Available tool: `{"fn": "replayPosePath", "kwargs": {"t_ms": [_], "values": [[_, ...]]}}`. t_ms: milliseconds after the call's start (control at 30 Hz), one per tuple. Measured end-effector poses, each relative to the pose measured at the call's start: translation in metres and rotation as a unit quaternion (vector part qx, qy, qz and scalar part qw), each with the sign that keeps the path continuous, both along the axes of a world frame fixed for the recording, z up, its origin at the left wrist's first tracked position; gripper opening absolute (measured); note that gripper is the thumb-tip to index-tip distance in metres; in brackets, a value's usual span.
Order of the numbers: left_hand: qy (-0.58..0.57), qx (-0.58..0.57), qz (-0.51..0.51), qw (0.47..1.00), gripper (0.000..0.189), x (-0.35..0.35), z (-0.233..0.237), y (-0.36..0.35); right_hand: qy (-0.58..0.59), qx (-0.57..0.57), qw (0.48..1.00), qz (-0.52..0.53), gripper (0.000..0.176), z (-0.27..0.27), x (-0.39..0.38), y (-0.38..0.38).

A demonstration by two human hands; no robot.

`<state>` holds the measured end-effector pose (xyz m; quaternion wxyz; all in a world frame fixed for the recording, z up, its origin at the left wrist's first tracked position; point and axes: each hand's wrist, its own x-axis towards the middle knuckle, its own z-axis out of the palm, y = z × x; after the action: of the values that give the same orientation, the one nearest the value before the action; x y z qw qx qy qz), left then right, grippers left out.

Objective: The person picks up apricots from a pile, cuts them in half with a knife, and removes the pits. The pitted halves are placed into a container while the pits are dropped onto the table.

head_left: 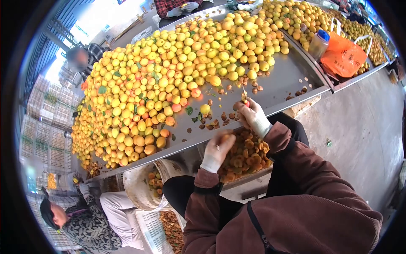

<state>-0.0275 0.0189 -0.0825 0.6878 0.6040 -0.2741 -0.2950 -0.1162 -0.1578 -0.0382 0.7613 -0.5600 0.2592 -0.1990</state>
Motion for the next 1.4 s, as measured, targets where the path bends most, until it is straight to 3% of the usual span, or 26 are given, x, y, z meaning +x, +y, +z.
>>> {"fn": "replayPosePath", "kwargs": {"t_ms": [67,133,200,267,300,333,400,433,467,533,567,600,633,667,733,767,800,867,900,933,967,1000,1167,1233,1400], "values": [[-0.225,0.14,-0.039,0.964,0.03,-0.005,0.013,0.005,-0.038,0.02,0.999,-0.004,0.025,-0.006,-0.011,-0.003],[-0.245,0.248,0.021,0.937,0.034,0.005,0.052,0.0,-0.013,0.097,0.995,0.008,0.024,-0.008,-0.022,-0.008],[-0.291,0.235,0.091,0.923,0.038,0.033,0.043,-0.01,-0.018,0.103,0.994,0.008,0.025,-0.015,-0.024,-0.012],[-0.461,0.324,0.096,0.821,0.045,0.062,0.042,-0.026,-0.019,0.073,0.997,0.026,0.025,-0.009,-0.024,-0.013],[-0.466,0.399,0.061,0.788,0.049,0.073,0.042,-0.037,-0.015,0.065,0.997,0.036,0.032,-0.006,-0.026,-0.012],[-0.469,0.399,0.06,0.786,0.049,0.085,0.028,-0.043,-0.018,0.066,0.997,0.034,0.032,-0.015,-0.027,-0.014],[-0.582,0.368,0.056,0.723,0.048,0.108,-0.006,-0.056,-0.164,0.215,0.957,0.101,0.036,-0.061,-0.02,-0.019],[-0.554,0.41,0.022,0.724,0.044,0.101,0.008,-0.064,-0.235,0.215,0.946,0.05,0.036,-0.096,-0.004,-0.011],[-0.558,0.409,0.018,0.722,0.044,0.102,0.011,-0.07,-0.225,0.098,0.965,0.087,0.034,-0.077,-0.014,-0.007],[-0.477,0.524,-0.014,0.706,0.047,0.107,0.015,-0.08,-0.224,0.163,0.957,0.086,0.035,-0.094,-0.009,-0.007],[-0.491,0.467,0.025,0.735,0.042,0.105,0.015,-0.075,-0.228,0.162,0.957,0.081,0.035,-0.095,-0.013,-0.005],[-0.408,0.383,0.071,0.826,0.037,0.099,0.015,-0.073,-0.224,0.069,0.97,0.059,0.021,-0.07,-0.018,0.002],[-0.205,0.305,0.061,0.928,0.038,0.091,0.027,-0.072,-0.218,-0.022,0.975,0.036,0.013,-0.053,-0.021,0.006],[0.01,0.213,0.048,0.976,0.039,0.083,0.039,-0.067,-0.222,-0.021,0.974,0.031,0.013,-0.049,-0.023,0.002],[0.014,0.166,0.025,0.986,0.033,0.039,0.066,-0.055,-0.182,0.056,0.969,0.157,0.037,-0.046,-0.028,-0.001],[0.021,0.113,0.003,0.993,0.028,0.021,0.071,-0.05,-0.224,0.144,0.959,0.1,0.036,-0.081,-0.011,0.009],[0.021,0.112,0.008,0.993,0.028,0.013,0.071,-0.042,-0.223,0.144,0.958,0.105,0.036,-0.071,-0.014,0.014],[-0.279,0.207,-0.034,0.937,0.025,-0.002,0.066,-0.027,-0.144,-0.064,0.979,0.13,0.034,-0.022,-0.036,0.026],[-0.258,0.109,-0.01,0.96,0.019,-0.017,0.064,-0.025,-0.153,-0.037,0.979,0.132,0.035,-0.006,-0.04,0.034],[-0.255,0.107,-0.007,0.961,0.019,-0.015,0.058,-0.022,-0.15,-0.039,0.979,0.135,0.035,0.002,-0.044,0.039],[0.042,0.035,-0.007,0.998,0.023,-0.011,0.047,-0.018,-0.129,-0.047,0.979,0.151,0.035,0.008,-0.047,0.044],[0.336,-0.041,-0.009,0.941,0.031,-0.011,0.045,-0.016,-0.107,-0.055,0.979,0.166,0.035,0.011,-0.049,0.048],[0.348,-0.005,0.086,0.934,0.049,-0.025,0.037,-0.006,-0.076,-0.114,0.974,0.181,0.038,-0.003,-0.04,0.065],[0.259,0.004,0.052,0.964,0.052,-0.022,0.031,0.005,-0.073,-0.102,0.977,0.174,0.038,-0.01,-0.035,0.072],[0.225,-0.055,-0.03,0.972,0.046,-0.012,0.035,0.028,-0.137,0.006,0.974,0.182,0.038,-0.004,-0.027,0.083]]}}
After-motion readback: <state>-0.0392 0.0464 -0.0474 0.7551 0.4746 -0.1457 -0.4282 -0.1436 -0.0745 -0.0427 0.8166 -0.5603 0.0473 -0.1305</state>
